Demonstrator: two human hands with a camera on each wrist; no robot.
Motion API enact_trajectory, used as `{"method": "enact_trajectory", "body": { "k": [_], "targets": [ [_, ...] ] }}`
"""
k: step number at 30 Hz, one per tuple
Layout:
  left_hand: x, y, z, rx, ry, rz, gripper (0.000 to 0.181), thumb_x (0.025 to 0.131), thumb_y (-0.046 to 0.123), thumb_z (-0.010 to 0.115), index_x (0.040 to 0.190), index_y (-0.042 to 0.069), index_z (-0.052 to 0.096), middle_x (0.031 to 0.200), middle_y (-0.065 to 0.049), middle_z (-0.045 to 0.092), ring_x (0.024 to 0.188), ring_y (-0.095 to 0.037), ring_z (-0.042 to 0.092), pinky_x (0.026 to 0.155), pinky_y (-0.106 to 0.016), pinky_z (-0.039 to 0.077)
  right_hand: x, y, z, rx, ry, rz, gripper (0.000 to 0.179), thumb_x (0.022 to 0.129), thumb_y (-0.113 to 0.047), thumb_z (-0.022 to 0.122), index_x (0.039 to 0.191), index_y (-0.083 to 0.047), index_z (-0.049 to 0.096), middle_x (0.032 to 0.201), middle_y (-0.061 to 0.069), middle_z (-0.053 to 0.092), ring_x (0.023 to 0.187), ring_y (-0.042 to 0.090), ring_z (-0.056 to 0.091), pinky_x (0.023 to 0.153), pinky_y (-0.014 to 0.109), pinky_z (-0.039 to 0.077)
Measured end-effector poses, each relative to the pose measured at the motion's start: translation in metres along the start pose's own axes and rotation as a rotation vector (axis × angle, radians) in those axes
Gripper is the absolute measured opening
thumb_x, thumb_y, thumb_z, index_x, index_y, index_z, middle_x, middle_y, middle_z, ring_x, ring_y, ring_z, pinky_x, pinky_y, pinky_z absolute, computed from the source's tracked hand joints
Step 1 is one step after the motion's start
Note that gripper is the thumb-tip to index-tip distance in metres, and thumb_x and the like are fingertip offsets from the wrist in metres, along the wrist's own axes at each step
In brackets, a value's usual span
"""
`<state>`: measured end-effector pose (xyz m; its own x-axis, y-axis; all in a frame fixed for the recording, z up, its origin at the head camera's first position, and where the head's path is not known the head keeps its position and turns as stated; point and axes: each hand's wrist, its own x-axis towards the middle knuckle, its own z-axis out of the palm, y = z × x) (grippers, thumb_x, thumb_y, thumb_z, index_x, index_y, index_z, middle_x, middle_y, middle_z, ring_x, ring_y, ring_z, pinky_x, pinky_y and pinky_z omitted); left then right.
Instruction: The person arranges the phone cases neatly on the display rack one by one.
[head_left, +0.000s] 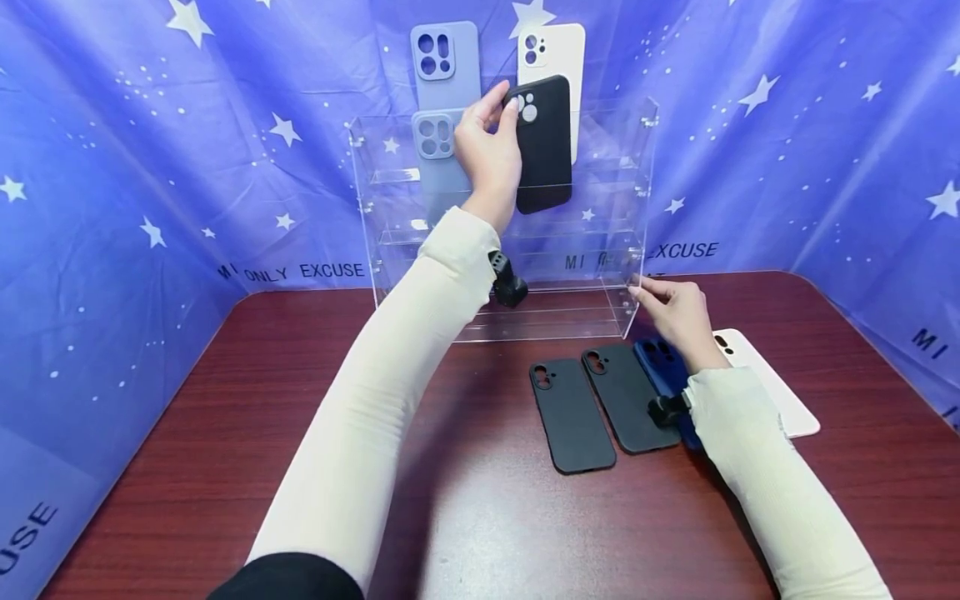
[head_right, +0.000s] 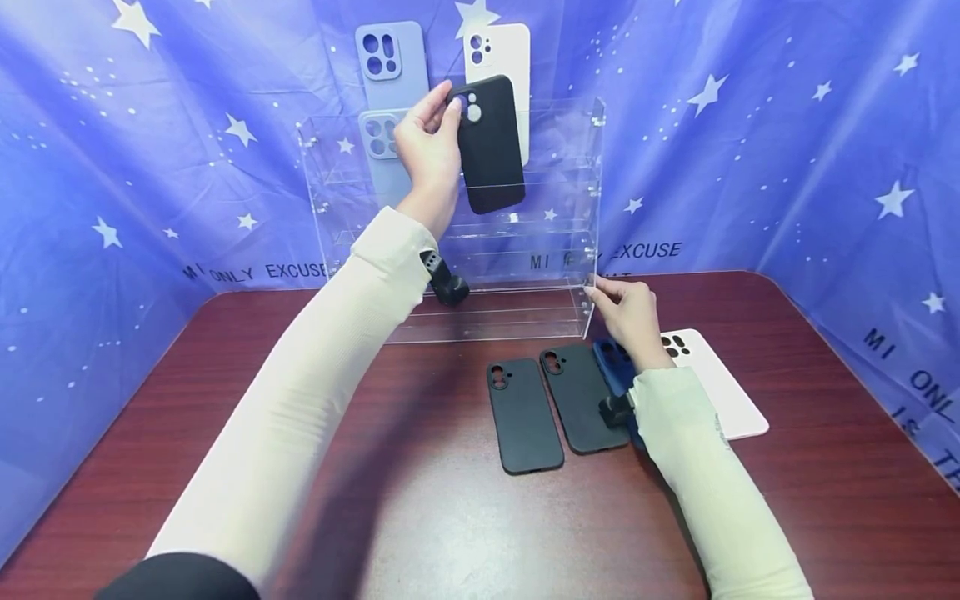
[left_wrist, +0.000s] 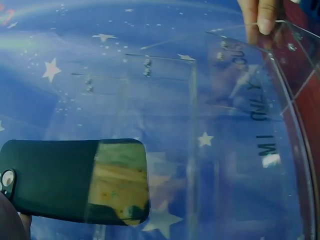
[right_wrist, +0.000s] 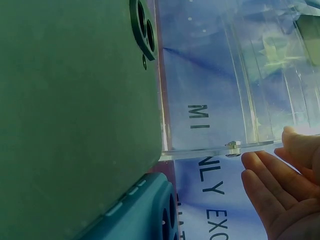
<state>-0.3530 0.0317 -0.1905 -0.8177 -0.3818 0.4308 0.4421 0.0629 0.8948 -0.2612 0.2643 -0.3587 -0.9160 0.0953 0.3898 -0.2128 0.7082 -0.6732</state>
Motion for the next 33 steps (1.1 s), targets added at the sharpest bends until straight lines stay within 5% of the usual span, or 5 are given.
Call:
{"method": "enact_trajectory", "body": {
  "k": [7, 17, 22, 33],
  "targets": [
    [-0.006, -0.014, 0.005, -0.02, -0.025, 0.007, 0.023, 0.088, 0.011, 0.066, 0.111, 0.009, 0.068, 0.105, 0.002, 0.07, 0.087, 0.001, 0.063, 0.078, -0.005, 0.044, 0.0, 0.0, 0.0, -0.013, 0.005, -0.008, 0.032, 0.091, -0.025, 0.063, 0.115, -0.004, 0.067, 0.111, 0.018, 0.065, 0.076, 0.005, 0.049, 0.055, 0.015, 0.033],
    [-0.008, -0.024, 0.007, 0.077, -0.017, 0.058, 0.019, 0.089, 0.014, 0.067, 0.106, 0.009, 0.071, 0.101, 0.001, 0.07, 0.086, 0.0, 0.064, 0.082, -0.005, 0.039, 0.0, -0.003, 0.001, 0.004, -0.006, 0.008, 0.032, 0.092, -0.023, 0.063, 0.116, -0.003, 0.066, 0.112, 0.02, 0.064, 0.066, 0.01, 0.047, 0.045, 0.021, 0.028],
    [-0.008, -0.026, 0.008, 0.144, -0.001, 0.103, 0.021, 0.09, 0.015, 0.065, 0.109, 0.011, 0.072, 0.104, 0.001, 0.067, 0.089, -0.001, 0.064, 0.083, -0.006, 0.037, 0.001, -0.004, 0.0, 0.006, -0.007, 0.015, 0.032, 0.092, -0.024, 0.063, 0.116, -0.004, 0.066, 0.112, 0.019, 0.064, 0.073, 0.004, 0.048, 0.051, 0.016, 0.032],
    [-0.013, -0.021, 0.011, 0.184, 0.036, 0.032, 0.022, 0.086, 0.018, 0.071, 0.107, 0.012, 0.072, 0.101, 0.003, 0.068, 0.083, -0.002, 0.063, 0.077, -0.007, 0.04, 0.0, -0.001, 0.001, 0.002, -0.011, 0.022, 0.033, 0.092, -0.025, 0.063, 0.117, -0.004, 0.066, 0.113, 0.021, 0.063, 0.054, 0.005, 0.037, 0.043, 0.023, 0.026]
  ]
}}
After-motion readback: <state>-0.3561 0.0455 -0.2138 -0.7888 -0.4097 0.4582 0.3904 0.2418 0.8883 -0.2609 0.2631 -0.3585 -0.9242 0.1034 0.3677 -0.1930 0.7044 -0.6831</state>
